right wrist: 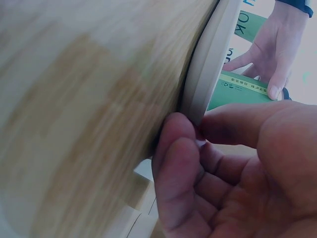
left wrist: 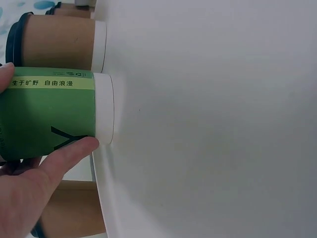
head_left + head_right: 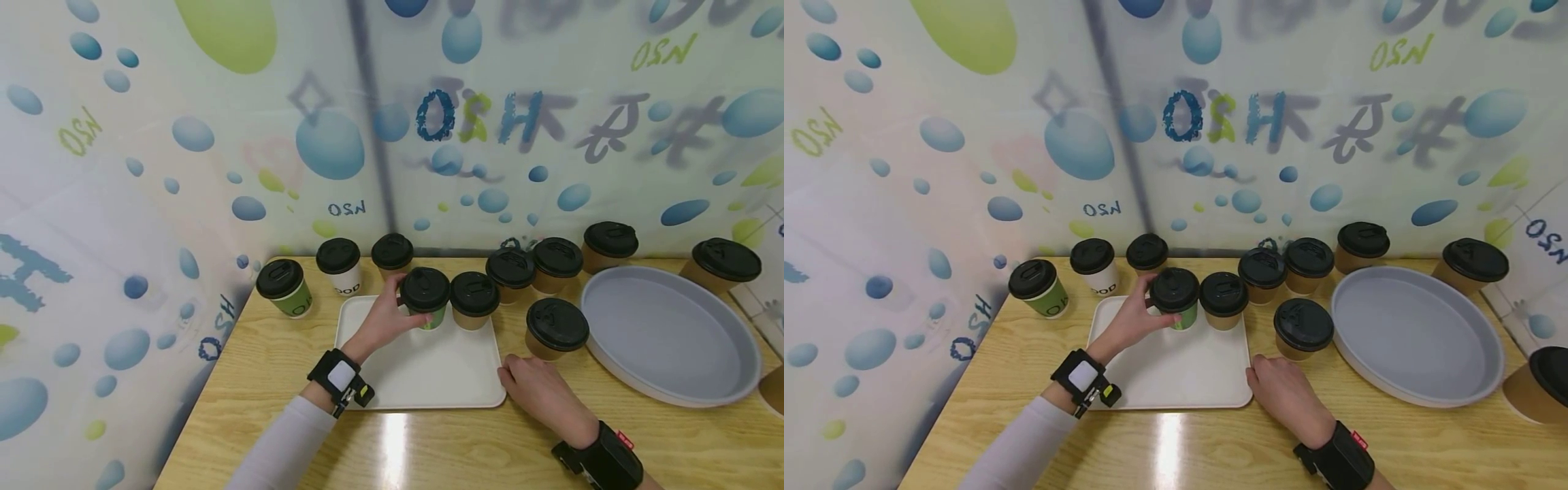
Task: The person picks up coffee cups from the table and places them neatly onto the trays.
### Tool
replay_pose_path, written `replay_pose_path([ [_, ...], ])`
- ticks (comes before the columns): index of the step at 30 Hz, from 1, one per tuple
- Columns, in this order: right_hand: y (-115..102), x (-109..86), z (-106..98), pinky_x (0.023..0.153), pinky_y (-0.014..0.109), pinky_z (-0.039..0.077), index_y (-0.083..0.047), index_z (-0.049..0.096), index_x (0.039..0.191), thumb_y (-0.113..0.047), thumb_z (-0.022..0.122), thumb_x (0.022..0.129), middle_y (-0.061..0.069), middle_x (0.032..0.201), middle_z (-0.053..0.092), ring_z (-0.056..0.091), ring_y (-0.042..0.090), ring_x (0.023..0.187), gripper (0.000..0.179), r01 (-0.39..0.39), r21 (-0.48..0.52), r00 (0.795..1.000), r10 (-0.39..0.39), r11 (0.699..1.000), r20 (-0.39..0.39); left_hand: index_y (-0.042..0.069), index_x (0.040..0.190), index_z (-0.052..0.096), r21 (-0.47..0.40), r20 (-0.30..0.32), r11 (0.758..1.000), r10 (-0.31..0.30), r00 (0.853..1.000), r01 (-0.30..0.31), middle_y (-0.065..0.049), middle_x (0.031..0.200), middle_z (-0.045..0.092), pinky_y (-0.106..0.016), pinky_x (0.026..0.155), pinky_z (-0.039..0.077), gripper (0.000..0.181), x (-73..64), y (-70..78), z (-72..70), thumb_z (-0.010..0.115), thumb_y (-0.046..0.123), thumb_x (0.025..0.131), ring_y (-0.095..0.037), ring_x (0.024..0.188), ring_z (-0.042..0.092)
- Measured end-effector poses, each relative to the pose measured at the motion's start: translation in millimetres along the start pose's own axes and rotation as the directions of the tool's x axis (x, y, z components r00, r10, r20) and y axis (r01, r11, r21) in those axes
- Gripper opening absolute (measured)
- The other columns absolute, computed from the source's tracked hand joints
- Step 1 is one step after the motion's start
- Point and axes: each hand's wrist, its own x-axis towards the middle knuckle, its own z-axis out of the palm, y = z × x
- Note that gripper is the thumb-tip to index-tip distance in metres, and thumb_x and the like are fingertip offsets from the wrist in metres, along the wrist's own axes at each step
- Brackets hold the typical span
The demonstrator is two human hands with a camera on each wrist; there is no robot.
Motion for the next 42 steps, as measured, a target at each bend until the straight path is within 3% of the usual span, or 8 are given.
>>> replay_pose_path([
  [9, -0.3, -0.1, -0.7, 0.050, 0.023, 0.023, -0.015, 0.044, 0.069, -0.008, 0.062, 0.101, -0.004, 0.061, 0.032, 0.032, 0.010, 0.051, 0.038, -0.001, -0.005, 1.000, 0.001, 1.000, 0.003, -0.001, 0.158, 0.026, 0.003, 0.035, 1.000, -0.022, 0.999, 0.022, -0.021, 0.157, 0.037, -0.049, 0.111, 0.046, 0.102, -2.8, 3.8, -2.2, 0.090, 0.018, 0.082, -0.036, 0.143, 0.043],
  [15, -1.3, 0.9, -0.5, 0.050, 0.024, 0.024, -0.015, 0.045, 0.069, -0.008, 0.063, 0.101, -0.004, 0.061, 0.033, 0.033, 0.011, 0.051, 0.037, -0.006, -0.015, 1.000, 0.006, 1.000, 0.014, 0.004, 0.164, 0.017, 0.051, 0.121, 0.997, -0.069, 0.990, 0.063, -0.021, 0.163, 0.029, -0.057, 0.108, 0.046, 0.100, -13.4, 10.5, -25.6, 0.081, 0.004, 0.086, -0.044, 0.144, 0.041],
  [18, -1.4, 0.8, -0.5, 0.050, 0.024, 0.024, -0.015, 0.045, 0.069, -0.008, 0.062, 0.101, -0.004, 0.061, 0.033, 0.033, 0.011, 0.051, 0.037, -0.008, -0.018, 1.000, 0.008, 1.000, 0.016, -0.002, 0.158, 0.030, 0.094, 0.058, 0.994, -0.066, 0.996, 0.061, -0.024, 0.154, 0.042, -0.053, 0.106, 0.050, 0.080, -16.4, 9.8, -39.3, 0.071, -0.006, 0.089, -0.043, 0.137, 0.050],
  [21, -1.0, 0.3, -0.8, 0.051, 0.024, 0.023, -0.015, 0.045, 0.070, -0.008, 0.062, 0.101, -0.004, 0.061, 0.033, 0.033, 0.011, 0.051, 0.037, -0.007, -0.020, 1.000, 0.007, 1.000, 0.014, -0.007, 0.147, 0.043, 0.090, -0.092, 0.995, -0.037, 0.995, 0.045, -0.025, 0.140, 0.054, -0.048, 0.101, 0.054, 0.059, -12.9, 7.3, -46.2, 0.068, -0.005, 0.092, -0.041, 0.126, 0.059],
  [27, -0.8, 0.0, -1.1, 0.052, 0.024, 0.022, -0.015, 0.045, 0.070, -0.009, 0.062, 0.102, -0.004, 0.062, 0.031, 0.032, 0.011, 0.052, 0.037, -0.004, -0.003, 1.000, 0.004, 1.000, 0.020, -0.006, 0.140, 0.048, 0.032, -0.338, 0.999, -0.030, 0.941, 0.044, -0.022, 0.133, 0.059, -0.044, 0.104, 0.052, 0.055, 2.5, 4.6, -43.0, 0.074, 0.008, 0.094, -0.036, 0.124, 0.061],
  [30, -0.5, 0.1, -1.4, 0.051, 0.024, 0.023, -0.015, 0.045, 0.070, -0.009, 0.062, 0.102, -0.004, 0.062, 0.032, 0.032, 0.010, 0.052, 0.037, 0.000, -0.007, 1.000, 0.000, 1.000, 0.015, -0.007, 0.147, 0.043, 0.013, -0.375, 0.998, -0.047, 0.926, 0.056, -0.024, 0.144, 0.052, -0.045, 0.110, 0.047, 0.065, 10.1, 2.0, -37.7, 0.075, 0.010, 0.093, -0.038, 0.134, 0.053],
  [35, 0.4, -0.4, -1.2, 0.050, 0.024, 0.024, -0.015, 0.045, 0.069, -0.008, 0.063, 0.101, -0.004, 0.061, 0.033, 0.033, 0.010, 0.051, 0.037, 0.004, -0.021, 1.000, -0.004, 1.000, -0.002, -0.006, 0.156, 0.032, 0.003, -0.366, 0.995, -0.091, 0.926, 0.099, -0.027, 0.159, 0.036, -0.048, 0.115, 0.041, 0.080, 22.3, -3.3, -30.2, 0.077, 0.015, 0.094, -0.043, 0.145, 0.040],
  [42, 0.9, 0.4, -0.1, 0.050, 0.024, 0.023, -0.016, 0.044, 0.069, -0.007, 0.064, 0.100, -0.004, 0.061, 0.033, 0.033, 0.010, 0.052, 0.038, 0.016, -0.034, 1.000, -0.017, 0.999, -0.016, -0.004, 0.159, 0.026, 0.044, -0.368, 0.987, -0.130, 0.921, 0.157, -0.025, 0.162, 0.032, -0.049, 0.117, 0.039, 0.092, 41.5, -17.5, -26.7, 0.082, 0.022, 0.091, -0.043, 0.146, 0.038],
])
